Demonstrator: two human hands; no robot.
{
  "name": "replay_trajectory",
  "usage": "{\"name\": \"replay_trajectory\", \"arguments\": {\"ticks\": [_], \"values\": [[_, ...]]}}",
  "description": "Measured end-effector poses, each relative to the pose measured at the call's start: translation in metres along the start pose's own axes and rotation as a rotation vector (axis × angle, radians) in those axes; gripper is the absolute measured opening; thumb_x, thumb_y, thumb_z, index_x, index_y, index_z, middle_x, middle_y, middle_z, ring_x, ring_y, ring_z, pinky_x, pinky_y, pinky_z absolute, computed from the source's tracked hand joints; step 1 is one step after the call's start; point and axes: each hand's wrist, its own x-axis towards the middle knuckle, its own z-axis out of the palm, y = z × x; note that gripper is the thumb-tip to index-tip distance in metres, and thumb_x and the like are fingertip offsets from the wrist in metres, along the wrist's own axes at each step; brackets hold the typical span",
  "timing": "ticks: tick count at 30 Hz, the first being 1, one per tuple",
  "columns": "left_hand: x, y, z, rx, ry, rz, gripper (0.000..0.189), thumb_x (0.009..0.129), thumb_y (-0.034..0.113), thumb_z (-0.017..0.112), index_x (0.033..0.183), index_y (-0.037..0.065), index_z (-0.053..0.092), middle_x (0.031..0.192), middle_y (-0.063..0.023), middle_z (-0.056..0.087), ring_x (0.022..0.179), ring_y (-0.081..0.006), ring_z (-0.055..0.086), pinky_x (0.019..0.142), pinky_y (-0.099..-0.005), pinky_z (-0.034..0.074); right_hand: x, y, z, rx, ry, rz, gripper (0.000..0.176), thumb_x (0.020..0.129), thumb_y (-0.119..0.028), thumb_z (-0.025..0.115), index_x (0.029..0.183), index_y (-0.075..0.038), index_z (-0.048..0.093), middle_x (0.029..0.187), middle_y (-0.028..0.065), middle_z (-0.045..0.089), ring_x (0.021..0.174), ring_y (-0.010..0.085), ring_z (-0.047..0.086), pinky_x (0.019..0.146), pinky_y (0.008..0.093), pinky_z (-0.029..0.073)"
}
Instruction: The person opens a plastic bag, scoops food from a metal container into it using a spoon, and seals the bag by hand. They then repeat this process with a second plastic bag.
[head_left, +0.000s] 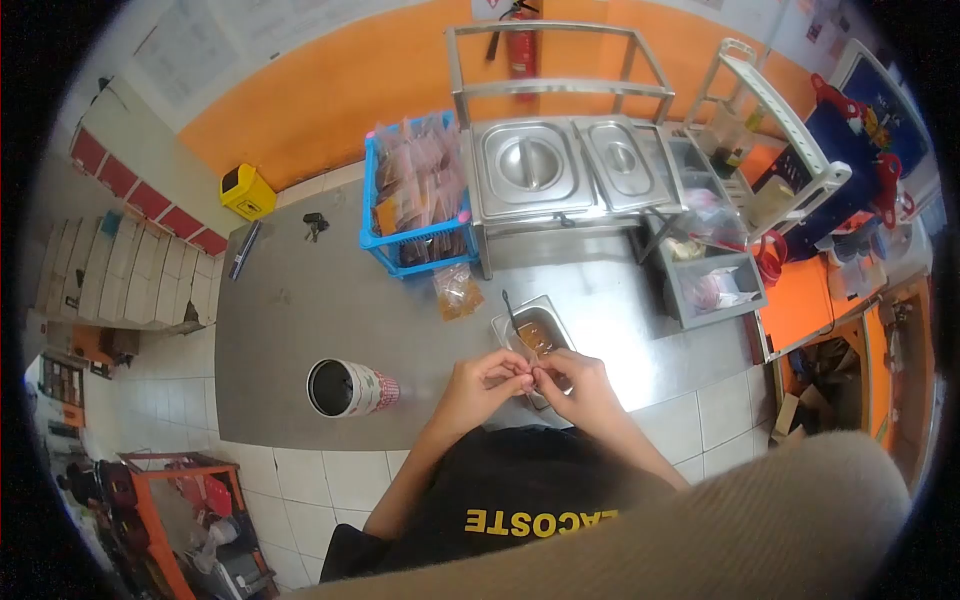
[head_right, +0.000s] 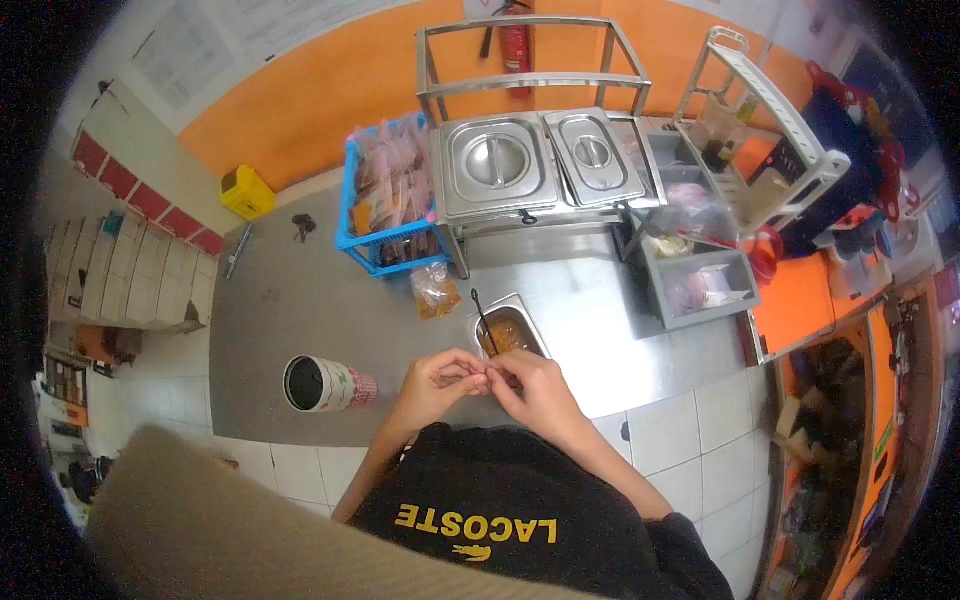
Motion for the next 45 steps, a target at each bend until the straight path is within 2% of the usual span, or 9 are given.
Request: {"name": "replay_trajectory", "arguments": {"ticks": [5,8,14,17,20,26,29,35,45], "values": [[0.004,0.02,-0.001,0.627,0.006,0.21,0.004,0.086,0.003,0.06,0.088,-0.001,0.06,0.078,-0.0105,0.059,0.067,-0.0191,0.063,0.058,-0.0291,0.05,0.001,0.001,0.017,-0.343,0.106,-0.184,0.014,0.08,-0.01,0.065,0.071,-0.001,0.059,0.066,0.0141,0.056,0.062,0.0329,0.06,0.058,0.0406,0.05],[0.007,0.02,0.003,0.723,0.051,0.362,0.008,0.079,0.006,0.062,0.077,0.002,0.056,0.069,-0.012,0.05,0.058,-0.0274,0.055,0.053,-0.036,0.043,0.0,-0.003,0.018,-0.39,0.133,-0.153,0.015,0.078,-0.011,0.065,0.07,-0.001,0.059,0.066,0.0135,0.056,0.064,0.0317,0.06,0.059,0.0396,0.05],[0.002,0.016,0.017,1.013,0.388,0.434,0.016,0.076,0.01,0.064,0.067,0.008,0.051,0.069,-0.0073,0.054,0.059,-0.0288,0.056,0.05,-0.0398,0.043,0.002,-0.009,0.008,-0.477,0.284,0.044,0.015,0.077,-0.006,0.065,0.068,0.0,0.054,0.068,0.0132,0.056,0.062,0.0323,0.06,0.057,0.0396,0.05],[-0.003,0.015,0.021,0.865,0.268,0.414,0.021,0.072,0.012,0.071,0.071,0.006,0.052,0.067,-0.0081,0.05,0.06,-0.0266,0.054,0.055,-0.0381,0.043,0.007,-0.015,0.005,-0.166,0.45,0.08,0.014,0.076,0.001,0.064,0.071,0.002,0.051,0.071,0.0116,0.057,0.061,0.0287,0.061,0.058,0.0378,0.051],[-0.006,0.017,0.022,0.725,0.29,0.405,0.03,0.067,0.016,0.079,0.086,0.006,0.057,0.084,-0.009,0.055,0.079,-0.0261,0.057,0.069,-0.039,0.046,0.006,-0.007,0.004,0.062,0.451,0.102,0.015,0.076,0.006,0.063,0.074,0.002,0.049,0.081,0.0117,0.061,0.066,0.0234,0.064,0.058,0.0357,0.052],[-0.003,0.024,0.006,0.839,0.178,0.517,0.07,0.062,0.028,0.085,0.123,0.008,0.055,0.126,-0.0106,0.05,0.119,-0.0305,0.046,0.099,-0.0441,0.037,-0.001,0.001,-0.003,0.01,0.194,-0.04,0.021,0.077,0.005,0.067,0.097,0.002,0.065,0.095,0.0135,0.061,0.076,0.0194,0.067,0.064,0.0312,0.056],[-0.001,0.023,0.002,0.955,0.09,0.492,0.073,0.064,0.032,0.084,0.126,0.009,0.055,0.13,-0.0097,0.051,0.123,-0.0304,0.046,0.102,-0.0464,0.035,-0.002,-0.004,0.002,0.083,0.116,0.065,0.029,0.077,0.003,0.068,0.106,0.002,0.066,0.095,0.0124,0.061,0.076,0.0193,0.067,0.069,0.0296,0.057],[0.004,-0.008,-0.022,1.011,0.155,0.47,0.063,0.069,0.031,0.08,0.123,0.008,0.057,0.123,-0.0116,0.057,0.12,-0.0303,0.049,0.103,-0.048,0.033,0.017,0.029,0.021,-0.106,0.238,0.03,0.012,0.081,-0.003,0.066,0.091,0.003,0.067,0.085,0.0171,0.063,0.073,0.0311,0.066,0.065,0.0359,0.055],[-0.005,-0.008,-0.05,0.899,0.236,0.376,0.052,0.074,0.026,0.074,0.119,0.005,0.059,0.113,-0.0127,0.061,0.108,-0.031,0.054,0.093,-0.0428,0.041,0.061,0.118,0.072,-0.328,0.111,0.09,0.018,0.076,-0.011,0.071,0.083,0.004,0.064,0.084,0.0216,0.063,0.078,0.0384,0.063,0.072,0.0448,0.051]]}}
